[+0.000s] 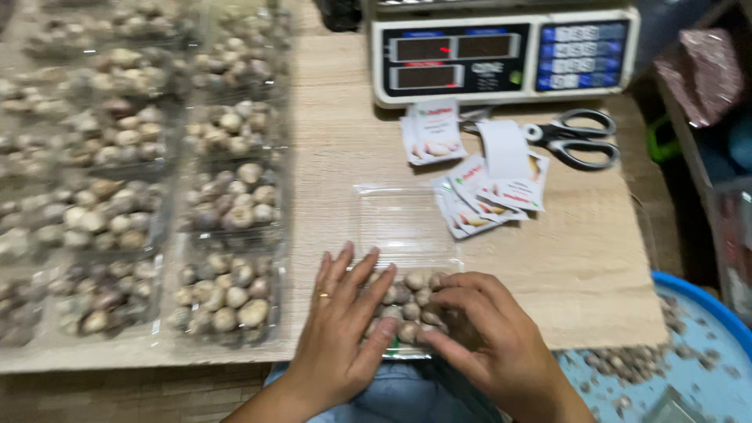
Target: The person picks small brown mushrooms from a blue basin and places them into clear plastic trays. The filled trays are placed on a digital scale, then set aside with other completed trays. The person repeats this process throughout the clip.
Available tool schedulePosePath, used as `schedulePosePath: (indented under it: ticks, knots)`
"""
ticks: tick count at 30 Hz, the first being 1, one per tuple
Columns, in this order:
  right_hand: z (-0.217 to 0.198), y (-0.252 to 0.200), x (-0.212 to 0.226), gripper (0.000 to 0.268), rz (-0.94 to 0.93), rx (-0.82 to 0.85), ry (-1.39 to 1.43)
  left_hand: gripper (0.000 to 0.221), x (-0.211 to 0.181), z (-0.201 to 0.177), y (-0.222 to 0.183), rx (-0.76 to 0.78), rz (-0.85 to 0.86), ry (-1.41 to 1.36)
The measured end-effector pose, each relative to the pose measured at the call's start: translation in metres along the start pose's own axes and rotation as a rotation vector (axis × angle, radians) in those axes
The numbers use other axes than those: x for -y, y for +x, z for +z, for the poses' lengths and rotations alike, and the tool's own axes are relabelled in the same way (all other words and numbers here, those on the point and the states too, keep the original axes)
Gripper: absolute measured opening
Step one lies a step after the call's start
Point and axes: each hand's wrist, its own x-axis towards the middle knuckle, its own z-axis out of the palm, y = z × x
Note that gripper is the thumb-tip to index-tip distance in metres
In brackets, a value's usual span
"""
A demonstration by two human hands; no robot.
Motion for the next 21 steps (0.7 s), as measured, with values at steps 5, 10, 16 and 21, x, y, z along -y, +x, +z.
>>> schedulePosePath:
  ticks: [5,10,16,21]
  knots:
    - [-0.054,-0.073,-0.061,0.016,0.112,-0.670,-0.258,0.051,0.006,0.001,-0.004,-0.007,0.016,-0.003]
    - [-0.115,-0.208,-0.245,0.017,0.367,-1.511,-0.272,0.050,0.002,0.000,0.000,-0.013,0.015,-0.025]
    - [-0.047,-0.266,-0.344,0.030,0.918,-0.675,-0.262,0.052,-0.001,0.005,-0.001,-0.057,-0.030,-0.016]
    - [-0.024,-0.288,-0.365,0.033,1.060,-0.734,-0.162,0.053,-0.002,0.007,-0.001,-0.145,-0.076,0.021]
